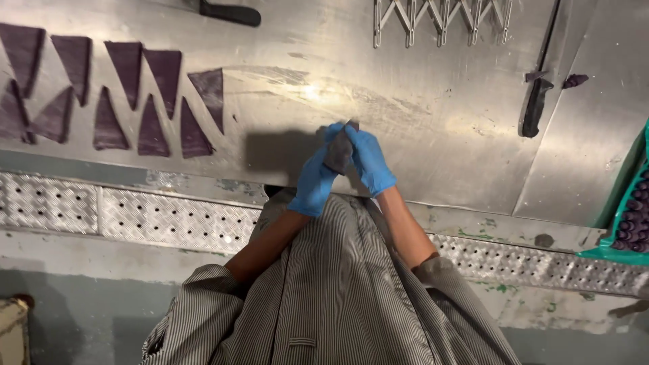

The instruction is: Rolling triangular pieces of purple dough into small croissant shapes and arranging them on a tray.

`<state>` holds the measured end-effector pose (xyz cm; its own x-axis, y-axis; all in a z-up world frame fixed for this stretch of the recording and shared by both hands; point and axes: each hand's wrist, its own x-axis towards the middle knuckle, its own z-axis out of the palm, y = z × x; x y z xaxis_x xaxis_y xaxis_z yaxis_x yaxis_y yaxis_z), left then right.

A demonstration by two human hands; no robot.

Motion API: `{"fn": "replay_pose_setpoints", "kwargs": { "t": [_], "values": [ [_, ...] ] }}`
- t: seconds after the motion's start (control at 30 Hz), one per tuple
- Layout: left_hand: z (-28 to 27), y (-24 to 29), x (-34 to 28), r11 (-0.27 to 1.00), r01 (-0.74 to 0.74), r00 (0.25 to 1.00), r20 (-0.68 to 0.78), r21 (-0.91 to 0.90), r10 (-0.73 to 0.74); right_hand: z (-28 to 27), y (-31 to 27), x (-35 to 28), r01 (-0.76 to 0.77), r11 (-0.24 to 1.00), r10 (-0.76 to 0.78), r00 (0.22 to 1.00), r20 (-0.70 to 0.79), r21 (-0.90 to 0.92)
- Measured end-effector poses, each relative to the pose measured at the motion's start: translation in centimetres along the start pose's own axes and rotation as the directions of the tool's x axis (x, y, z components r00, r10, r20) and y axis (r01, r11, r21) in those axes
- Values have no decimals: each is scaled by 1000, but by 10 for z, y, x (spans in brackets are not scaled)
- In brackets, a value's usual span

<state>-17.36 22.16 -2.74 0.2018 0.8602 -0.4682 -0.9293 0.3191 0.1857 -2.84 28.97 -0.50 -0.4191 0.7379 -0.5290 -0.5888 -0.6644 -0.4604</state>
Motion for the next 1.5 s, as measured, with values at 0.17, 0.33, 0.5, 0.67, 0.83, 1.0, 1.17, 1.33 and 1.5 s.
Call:
{"fn": "replay_pose_setpoints", "kwargs": {
  "t": [0.17,0.33,0.5,0.67,0.83,1.0,1.17,1.33,1.5],
  "values": [
    [-10,-25,-1,445,-200,937,39,873,346,-37,-10,22,85,854,-115,993,-27,-514],
    [-65,-47,7,5,-297,827,255,955,501,-29,-2,42,5,928,-2,1000,9,-373],
    [-75,-51,-25,804,-183,916,-200,565,349,-43,11,67,34,885,-2,998,69,-465],
    [-11,-9,-52,-280,-297,862,382,913,332,-28,7,62,48,848,-42,999,22,-527],
    [-16,-5,-24,-679,-459,813,579,573,-60,-31,11,66,56,864,-55,998,16,-501],
    [-24,-7,-20,-735,-419,838,539,534,-86,-12,4,71,69,861,-124,990,-75,-503],
    [-26,-11,-18,-773,-377,853,517,509,-76,-9,-14,112,110,865,-159,985,-60,-489],
    [-33,-13,-15,-801,-352,861,503,484,-75,-6,-37,147,172,862,-205,979,-17,-477],
    [-44,-14,-12,-783,-384,839,540,490,-73,13,-61,161,242,864,-266,964,8,-443]
  ]
}}
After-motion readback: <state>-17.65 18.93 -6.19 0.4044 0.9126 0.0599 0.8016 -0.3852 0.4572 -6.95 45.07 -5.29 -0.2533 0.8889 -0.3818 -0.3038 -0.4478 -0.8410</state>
